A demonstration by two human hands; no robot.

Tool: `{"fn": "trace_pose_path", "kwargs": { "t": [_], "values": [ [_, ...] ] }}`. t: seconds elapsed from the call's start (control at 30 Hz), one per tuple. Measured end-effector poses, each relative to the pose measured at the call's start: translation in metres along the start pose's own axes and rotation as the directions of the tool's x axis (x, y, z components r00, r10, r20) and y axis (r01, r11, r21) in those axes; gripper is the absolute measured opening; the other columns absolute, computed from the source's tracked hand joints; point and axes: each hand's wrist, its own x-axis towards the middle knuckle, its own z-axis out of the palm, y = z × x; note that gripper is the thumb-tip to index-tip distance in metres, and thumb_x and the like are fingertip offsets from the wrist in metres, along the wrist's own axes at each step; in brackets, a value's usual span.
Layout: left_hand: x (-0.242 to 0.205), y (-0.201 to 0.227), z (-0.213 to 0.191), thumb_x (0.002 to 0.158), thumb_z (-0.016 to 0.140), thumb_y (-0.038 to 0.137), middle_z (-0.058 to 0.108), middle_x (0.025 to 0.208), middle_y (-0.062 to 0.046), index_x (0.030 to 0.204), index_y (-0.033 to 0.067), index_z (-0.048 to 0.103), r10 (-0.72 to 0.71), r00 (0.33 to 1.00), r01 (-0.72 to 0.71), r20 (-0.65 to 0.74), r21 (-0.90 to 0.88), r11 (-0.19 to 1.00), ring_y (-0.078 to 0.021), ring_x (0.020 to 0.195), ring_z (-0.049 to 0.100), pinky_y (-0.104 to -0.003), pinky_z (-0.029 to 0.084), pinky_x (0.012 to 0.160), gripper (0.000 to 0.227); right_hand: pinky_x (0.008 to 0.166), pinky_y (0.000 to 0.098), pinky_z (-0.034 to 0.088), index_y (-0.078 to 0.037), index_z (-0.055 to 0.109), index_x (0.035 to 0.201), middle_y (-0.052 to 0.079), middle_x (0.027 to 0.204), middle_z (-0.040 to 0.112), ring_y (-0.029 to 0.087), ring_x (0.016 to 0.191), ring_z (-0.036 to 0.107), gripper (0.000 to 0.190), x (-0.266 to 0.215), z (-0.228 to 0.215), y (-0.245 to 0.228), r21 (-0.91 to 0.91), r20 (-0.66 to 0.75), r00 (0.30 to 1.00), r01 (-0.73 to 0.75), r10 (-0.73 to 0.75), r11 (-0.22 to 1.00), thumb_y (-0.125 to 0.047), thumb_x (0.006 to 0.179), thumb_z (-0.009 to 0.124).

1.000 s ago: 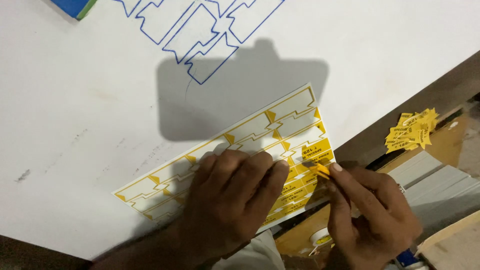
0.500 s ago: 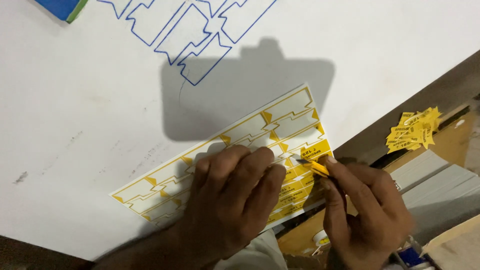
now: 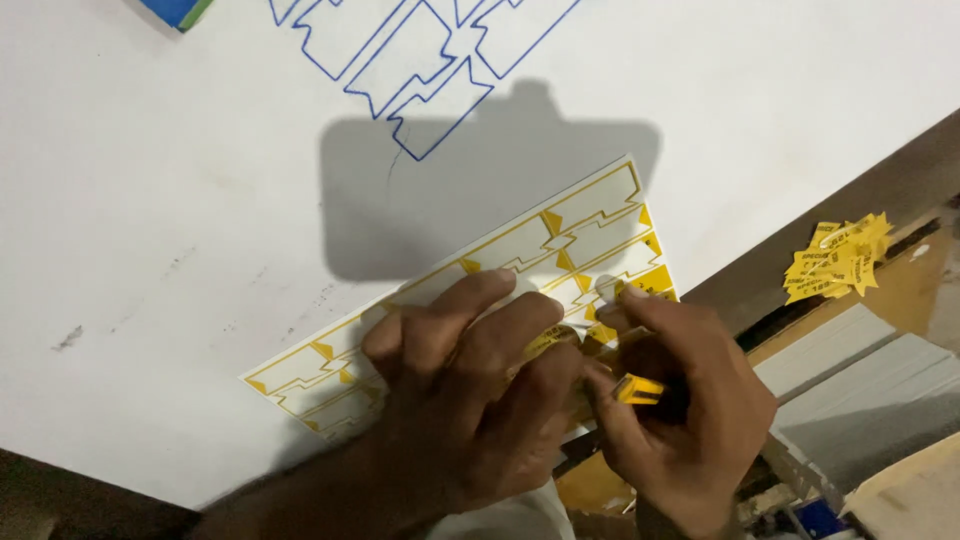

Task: Peeling individual labels from a printed sheet using a utility knife to assist, then sorting the peeled labels.

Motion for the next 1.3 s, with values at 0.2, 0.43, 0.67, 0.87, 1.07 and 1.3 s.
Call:
{"fn": "trace_pose_path", "kwargs": {
  "t": [0.2, 0.43, 0.67, 0.87, 1.07, 1.3],
  "values": [
    [-0.009, -0.005, 0.003, 0.09, 0.073, 0.013, 0.056, 0.136, -0.012, 0.122, 0.0076, 0.062, -0.079, 0.994, 0.08, 0.069, -0.009, 0.997, -0.0307, 0.131, 0.053, -0.049, 0.034, 0.103, 0.034, 0.078, 0.0232, 0.056, 0.004, 0.057, 0.133, 0.012, 0.098, 0.072, 0.012, 0.088, 0.07, 0.053, -0.001, 0.008, -0.011, 0.197, 0.043, 0.996, -0.084, 0.076, 0.977, 0.008, 0.081, 0.069],
    [-0.009, -0.006, 0.002, 0.094, 0.073, 0.015, 0.054, 0.137, -0.011, 0.121, 0.0081, 0.061, -0.087, 0.993, 0.089, 0.074, -0.016, 0.996, -0.0293, 0.135, 0.049, -0.049, 0.033, 0.105, 0.031, 0.077, 0.0206, 0.052, 0.006, 0.045, 0.147, 0.013, 0.089, 0.069, 0.011, 0.083, 0.065, 0.065, 0.003, 0.008, -0.001, 0.42, 0.058, 0.997, -0.063, 0.042, 0.906, 0.012, 0.089, 0.071],
    [-0.003, -0.007, -0.001, 0.09, 0.073, 0.017, 0.055, 0.131, -0.011, 0.112, 0.0079, 0.063, -0.084, 0.994, 0.085, 0.073, -0.017, 0.996, -0.0288, 0.128, 0.05, -0.048, 0.034, 0.101, 0.026, 0.071, 0.022, 0.051, 0.005, 0.036, 0.154, 0.015, 0.09, 0.069, 0.01, 0.078, 0.063, 0.077, 0.006, 0.006, 0.001, 0.533, 0.108, 0.991, -0.126, 0.08, 0.836, 0.015, 0.086, 0.07],
    [-0.01, -0.008, 0.002, 0.099, 0.074, 0.017, 0.054, 0.137, -0.011, 0.114, 0.0091, 0.062, -0.074, 0.994, 0.075, 0.075, -0.008, 0.997, -0.0283, 0.133, 0.049, -0.047, 0.034, 0.106, 0.021, 0.073, 0.02, 0.048, 0.005, 0.035, 0.157, 0.017, 0.088, 0.07, 0.008, 0.075, 0.06, 0.078, 0.004, 0.009, 0.001, 0.564, 0.063, 0.993, -0.12, 0.102, 0.817, 0.016, 0.088, 0.071],
    [-0.01, -0.009, -0.002, 0.095, 0.076, 0.016, 0.055, 0.137, -0.011, 0.115, 0.0069, 0.062, -0.08, 0.993, 0.086, 0.083, -0.067, 0.994, -0.0294, 0.133, 0.05, -0.049, 0.036, 0.107, 0.026, 0.07, 0.0181, 0.046, 0.004, 0.034, 0.155, 0.016, 0.09, 0.07, 0.007, 0.073, 0.06, 0.075, 0.011, 0.008, -0.002, 0.522, 0.05, 0.997, -0.079, 0.061, 0.849, 0.012, 0.089, 0.071],
    [-0.013, -0.012, -0.004, 0.094, 0.075, 0.015, 0.057, 0.136, -0.014, 0.119, 0.001, 0.063, -0.028, 0.997, 0.034, 0.071, -0.075, 0.997, -0.0314, 0.132, 0.053, -0.049, 0.04, 0.105, 0.031, 0.073, 0.0184, 0.051, 0.006, 0.046, 0.148, 0.016, 0.103, 0.071, 0.011, 0.089, 0.068, 0.065, 0.006, 0.007, 0.005, 0.34, 0.017, 1.0, -0.008, 0.002, 0.941, 0.006, 0.091, 0.076]
  ]
}}
